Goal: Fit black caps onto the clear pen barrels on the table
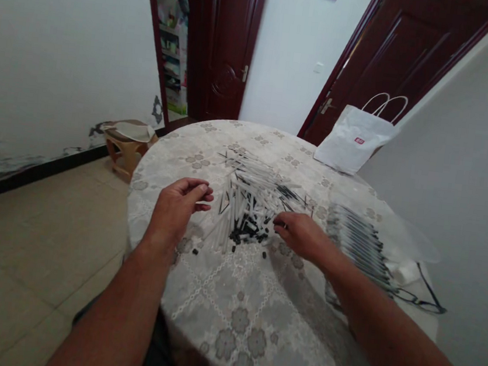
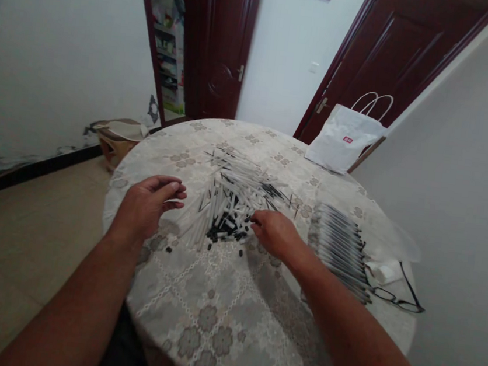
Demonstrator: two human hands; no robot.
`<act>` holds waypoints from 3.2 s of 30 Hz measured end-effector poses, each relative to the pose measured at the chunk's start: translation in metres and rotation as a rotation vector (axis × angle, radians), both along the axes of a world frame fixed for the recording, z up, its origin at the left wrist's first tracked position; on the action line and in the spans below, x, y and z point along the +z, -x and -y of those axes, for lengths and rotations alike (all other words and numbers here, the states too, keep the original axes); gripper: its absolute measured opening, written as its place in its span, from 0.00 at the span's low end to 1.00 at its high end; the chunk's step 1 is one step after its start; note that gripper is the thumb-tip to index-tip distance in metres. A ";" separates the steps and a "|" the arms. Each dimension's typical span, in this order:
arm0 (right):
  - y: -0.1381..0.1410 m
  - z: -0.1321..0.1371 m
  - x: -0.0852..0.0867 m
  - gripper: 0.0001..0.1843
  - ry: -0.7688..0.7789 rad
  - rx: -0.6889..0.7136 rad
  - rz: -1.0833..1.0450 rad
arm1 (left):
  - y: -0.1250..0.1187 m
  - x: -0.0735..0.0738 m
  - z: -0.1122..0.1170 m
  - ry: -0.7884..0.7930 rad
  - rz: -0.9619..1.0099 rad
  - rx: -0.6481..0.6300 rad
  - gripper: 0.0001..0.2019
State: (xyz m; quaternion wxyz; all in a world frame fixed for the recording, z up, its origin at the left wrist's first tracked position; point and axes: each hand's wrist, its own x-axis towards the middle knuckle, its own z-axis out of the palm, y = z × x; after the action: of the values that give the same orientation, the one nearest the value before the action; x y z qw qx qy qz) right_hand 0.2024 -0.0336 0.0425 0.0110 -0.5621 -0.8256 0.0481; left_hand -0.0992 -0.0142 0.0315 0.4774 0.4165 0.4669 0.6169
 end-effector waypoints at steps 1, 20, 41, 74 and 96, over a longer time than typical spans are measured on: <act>0.021 0.008 -0.004 0.13 -0.011 0.046 -0.032 | 0.001 0.000 -0.001 -0.001 0.009 0.010 0.14; 0.134 -0.009 -0.018 0.11 -0.165 0.399 0.225 | 0.014 0.004 0.005 -0.032 0.079 -0.021 0.13; 0.097 -0.010 -0.043 0.10 -0.233 0.525 0.015 | 0.008 -0.040 -0.008 -0.016 -1.131 -0.164 0.16; 0.087 0.024 -0.058 0.20 0.075 -0.301 -1.714 | -0.035 -0.017 0.014 0.099 0.097 -0.382 0.15; -0.028 -0.003 -0.031 0.11 -0.114 -0.492 -0.082 | -0.041 -0.016 0.011 0.140 0.441 -0.289 0.07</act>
State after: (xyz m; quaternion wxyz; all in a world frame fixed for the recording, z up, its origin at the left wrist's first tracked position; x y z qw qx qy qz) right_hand 0.2307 -0.0302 0.0113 0.0873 -0.7423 -0.6640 0.0203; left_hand -0.0584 -0.0253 0.0150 0.6784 0.3001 0.3290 0.5844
